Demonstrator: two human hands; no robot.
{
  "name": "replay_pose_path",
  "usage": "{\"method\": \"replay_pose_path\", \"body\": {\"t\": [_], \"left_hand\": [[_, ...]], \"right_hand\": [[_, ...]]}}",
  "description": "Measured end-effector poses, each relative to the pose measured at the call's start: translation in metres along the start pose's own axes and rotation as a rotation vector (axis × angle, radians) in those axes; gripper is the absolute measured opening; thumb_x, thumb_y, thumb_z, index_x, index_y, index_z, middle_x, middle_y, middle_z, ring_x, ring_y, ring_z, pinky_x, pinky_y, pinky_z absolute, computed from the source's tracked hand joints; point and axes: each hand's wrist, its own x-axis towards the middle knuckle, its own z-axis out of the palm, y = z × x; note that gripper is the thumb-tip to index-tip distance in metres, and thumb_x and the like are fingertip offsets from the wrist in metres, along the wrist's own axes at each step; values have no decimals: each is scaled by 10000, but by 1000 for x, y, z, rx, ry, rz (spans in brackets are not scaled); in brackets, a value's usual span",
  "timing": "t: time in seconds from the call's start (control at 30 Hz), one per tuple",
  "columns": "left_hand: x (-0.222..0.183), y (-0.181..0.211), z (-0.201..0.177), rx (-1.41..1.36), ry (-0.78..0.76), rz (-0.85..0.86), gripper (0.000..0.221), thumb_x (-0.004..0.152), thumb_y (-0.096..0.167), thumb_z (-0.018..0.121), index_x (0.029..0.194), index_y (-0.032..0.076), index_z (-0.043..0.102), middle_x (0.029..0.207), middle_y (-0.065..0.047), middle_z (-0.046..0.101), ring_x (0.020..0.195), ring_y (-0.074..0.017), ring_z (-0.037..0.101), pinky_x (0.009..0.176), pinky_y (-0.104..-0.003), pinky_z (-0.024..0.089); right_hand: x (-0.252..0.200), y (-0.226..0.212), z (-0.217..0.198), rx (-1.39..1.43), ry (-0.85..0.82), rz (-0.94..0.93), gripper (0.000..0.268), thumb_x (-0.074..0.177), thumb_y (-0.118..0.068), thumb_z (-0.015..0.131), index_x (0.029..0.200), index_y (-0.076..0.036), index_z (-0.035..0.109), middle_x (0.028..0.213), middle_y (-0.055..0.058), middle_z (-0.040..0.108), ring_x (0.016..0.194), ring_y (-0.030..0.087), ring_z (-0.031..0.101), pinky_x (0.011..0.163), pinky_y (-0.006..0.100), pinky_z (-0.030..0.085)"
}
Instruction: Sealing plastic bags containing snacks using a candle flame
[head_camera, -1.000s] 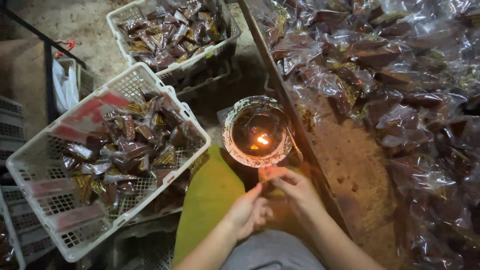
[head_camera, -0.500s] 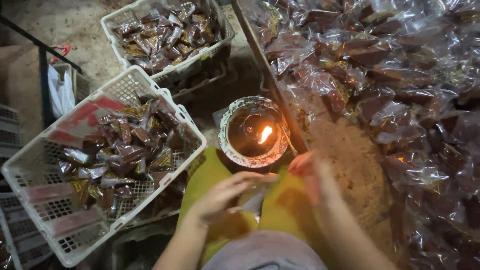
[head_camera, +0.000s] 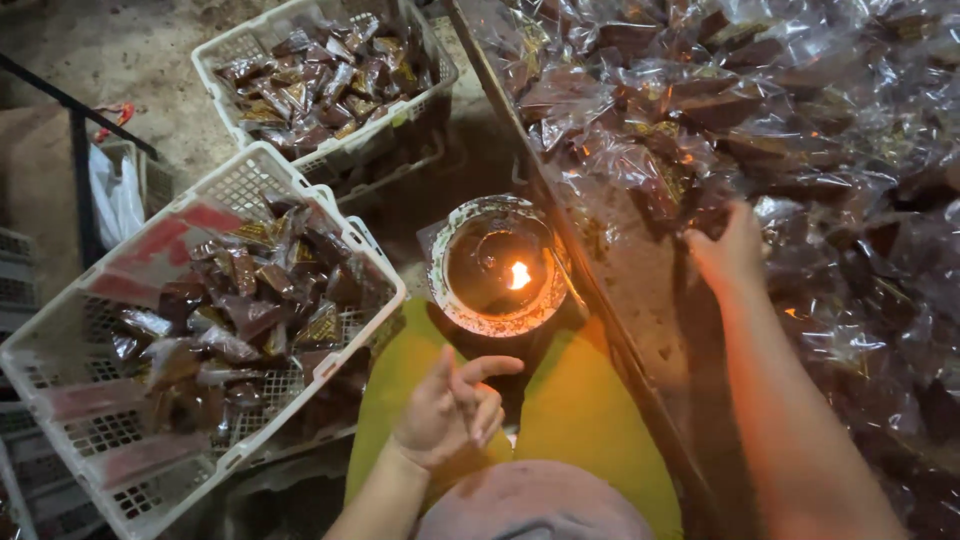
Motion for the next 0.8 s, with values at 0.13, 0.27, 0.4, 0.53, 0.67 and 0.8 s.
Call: {"method": "replay_pose_path", "body": {"t": [0.13,0.27,0.4,0.53,0.67,0.8], "left_hand": [[9,-4,4,98,-20,-95,735,1030,559,346,1423,-29,547,612,-133,576,579,-225,544,732,-359,489],[11,-1,14,253,44,-96,739,1019,564,351,1447,-9,532,742,-164,648,607,-217,626,577,-269,493],[5,1,19,410,159,-3,615,1023,448,447,1401,-21,576,909,-210,721,694,-232,687,541,-239,497],[15,-4,25,424,434,157,312,995,157,600,1226,-29,699,983,-185,767,799,-173,695,571,-227,512],[38,-23,24,476,619,301,507,876,156,743,1356,24,645,1215,-119,734,990,-153,656,868,-274,540],[41,-25,64,826,540,556,139,936,149,725,1040,85,791,1029,-43,762,993,-143,694,906,-260,531]], "right_hand": [[-5,20,19,101,-48,-65,666,893,-417,712,1391,-66,443,1391,145,569,1269,429,487,1060,491,334],[1,13,23,346,170,-72,640,834,-221,826,1319,-75,434,1157,153,702,959,297,684,855,415,507],[28,24,42,850,270,-118,574,827,-17,434,1379,-107,306,1190,211,671,896,218,777,761,279,622],[-37,-14,10,1144,-13,305,494,819,-124,425,1273,-266,557,856,-14,613,618,93,555,418,241,385],[-175,-63,11,1699,-800,345,468,768,-132,633,1233,-93,589,1049,131,658,820,204,615,605,300,519],[-249,-76,19,1436,-718,180,590,773,-10,498,1356,10,587,1267,157,675,886,184,576,732,298,429]]}}
